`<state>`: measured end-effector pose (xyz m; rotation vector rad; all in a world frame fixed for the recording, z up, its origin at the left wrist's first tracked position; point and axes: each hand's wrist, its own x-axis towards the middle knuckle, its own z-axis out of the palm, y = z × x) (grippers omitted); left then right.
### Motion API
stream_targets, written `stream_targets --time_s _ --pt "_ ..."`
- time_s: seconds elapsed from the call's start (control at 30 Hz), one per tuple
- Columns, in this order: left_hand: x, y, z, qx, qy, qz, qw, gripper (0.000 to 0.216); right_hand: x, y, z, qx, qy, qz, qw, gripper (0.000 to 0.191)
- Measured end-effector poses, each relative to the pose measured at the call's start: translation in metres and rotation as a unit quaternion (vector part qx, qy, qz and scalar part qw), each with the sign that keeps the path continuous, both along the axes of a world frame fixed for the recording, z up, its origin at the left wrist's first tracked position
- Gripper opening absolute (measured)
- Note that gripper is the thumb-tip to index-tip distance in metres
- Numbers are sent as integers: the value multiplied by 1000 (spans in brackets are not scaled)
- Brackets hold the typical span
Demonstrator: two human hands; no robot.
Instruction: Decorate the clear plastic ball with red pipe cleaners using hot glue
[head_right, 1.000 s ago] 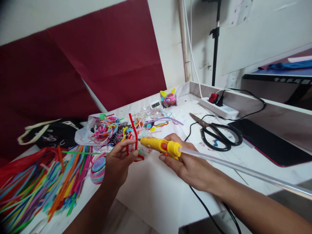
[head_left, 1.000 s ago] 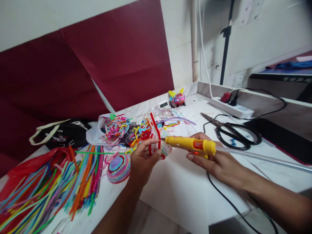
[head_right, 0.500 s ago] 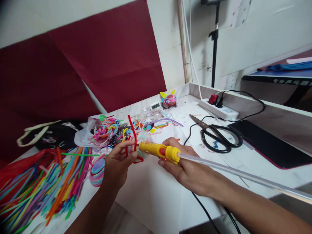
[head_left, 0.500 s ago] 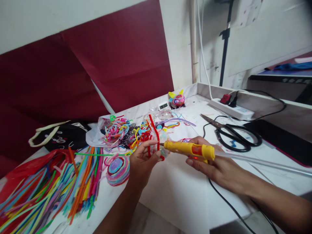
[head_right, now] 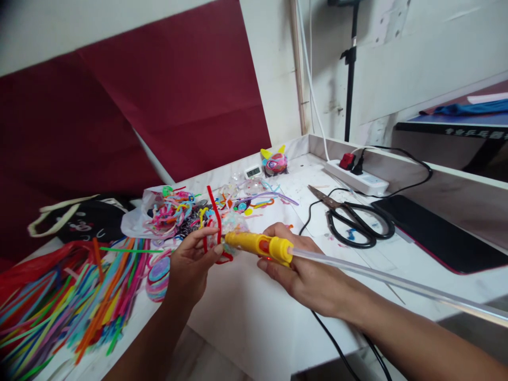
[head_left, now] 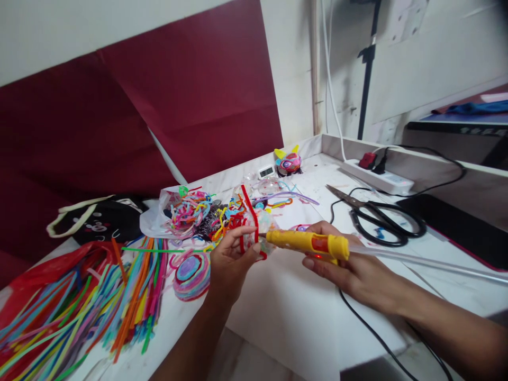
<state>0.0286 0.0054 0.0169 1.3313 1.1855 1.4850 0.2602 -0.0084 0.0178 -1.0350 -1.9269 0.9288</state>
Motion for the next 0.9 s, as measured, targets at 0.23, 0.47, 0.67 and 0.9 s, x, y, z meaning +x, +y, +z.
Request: stream_targets --time_s 0.23,0.47,0.67,0.9 --pt "0 0 1 -10 -19 -5 1000 37 1 6 -2 -43 114 -16 992 26" --pt "-2 1 6 3 -49 9 999 37 10 17 4 -208 245 4 947 35" --pt "-10 9 7 35 -39 39 998 39 11 25 8 -317 218 58 921 32" --pt "-15 13 10 64 -13 75 995 39 7 34 -5 -415 190 131 880 30"
